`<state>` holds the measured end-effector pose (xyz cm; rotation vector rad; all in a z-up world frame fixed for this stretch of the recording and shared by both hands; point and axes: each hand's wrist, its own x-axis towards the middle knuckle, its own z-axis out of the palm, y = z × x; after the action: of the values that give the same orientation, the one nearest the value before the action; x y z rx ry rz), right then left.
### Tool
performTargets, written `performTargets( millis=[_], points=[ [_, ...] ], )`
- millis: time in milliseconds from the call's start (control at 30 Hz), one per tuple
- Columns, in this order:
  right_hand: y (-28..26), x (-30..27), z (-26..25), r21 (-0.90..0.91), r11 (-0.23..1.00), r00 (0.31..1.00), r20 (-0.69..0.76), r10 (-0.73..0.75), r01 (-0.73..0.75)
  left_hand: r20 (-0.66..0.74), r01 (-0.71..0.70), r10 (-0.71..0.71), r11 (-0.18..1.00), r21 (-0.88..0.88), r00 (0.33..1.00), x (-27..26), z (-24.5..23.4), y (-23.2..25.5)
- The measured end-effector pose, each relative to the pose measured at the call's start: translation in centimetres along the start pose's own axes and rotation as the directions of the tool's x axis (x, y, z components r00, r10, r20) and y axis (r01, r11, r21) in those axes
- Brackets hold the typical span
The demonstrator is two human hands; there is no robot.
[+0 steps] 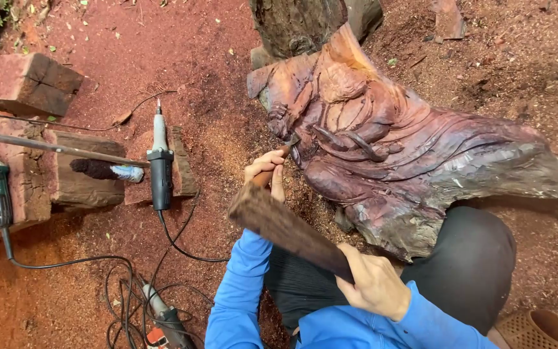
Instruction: Carving intricate details into a large piece of wood using a mallet and chisel.
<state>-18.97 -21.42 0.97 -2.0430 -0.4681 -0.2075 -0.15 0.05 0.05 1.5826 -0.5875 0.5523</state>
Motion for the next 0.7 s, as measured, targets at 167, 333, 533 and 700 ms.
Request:
performTargets(
  millis=[167, 333, 533, 700],
  points=[
    [-0.6, 0.2, 0.1, -0.006, 0.999, 0.999, 0.02, -0.04, 0.04, -0.089, -0.123, 0.125, 0.992, 0.018, 0.988, 0.4, 1.5, -0.3],
    [-0.3, 0.5, 0.7, -0.075, 0.996, 0.999, 0.009, 0.038, -0.037, -0.035, -0.196, 0.202, 0.972, 0.13, 0.979, -0.7, 2.1, -2.2],
    [-0.2, 0.4, 0.3, -0.051, 0.996, 0.997, -0.001, 0.076, -0.076, -0.008, -0.089, 0.092, 0.979, 0.186, 0.996, -1.0, 2.1, -1.5],
    [-0.6, 0.4, -0.3, -0.035, 0.994, 0.994, -0.025, 0.107, -0.108, 0.002, -0.066, 0.066, 0.989, 0.13, 0.998, -1.2, 1.6, -2.1]
  ],
)
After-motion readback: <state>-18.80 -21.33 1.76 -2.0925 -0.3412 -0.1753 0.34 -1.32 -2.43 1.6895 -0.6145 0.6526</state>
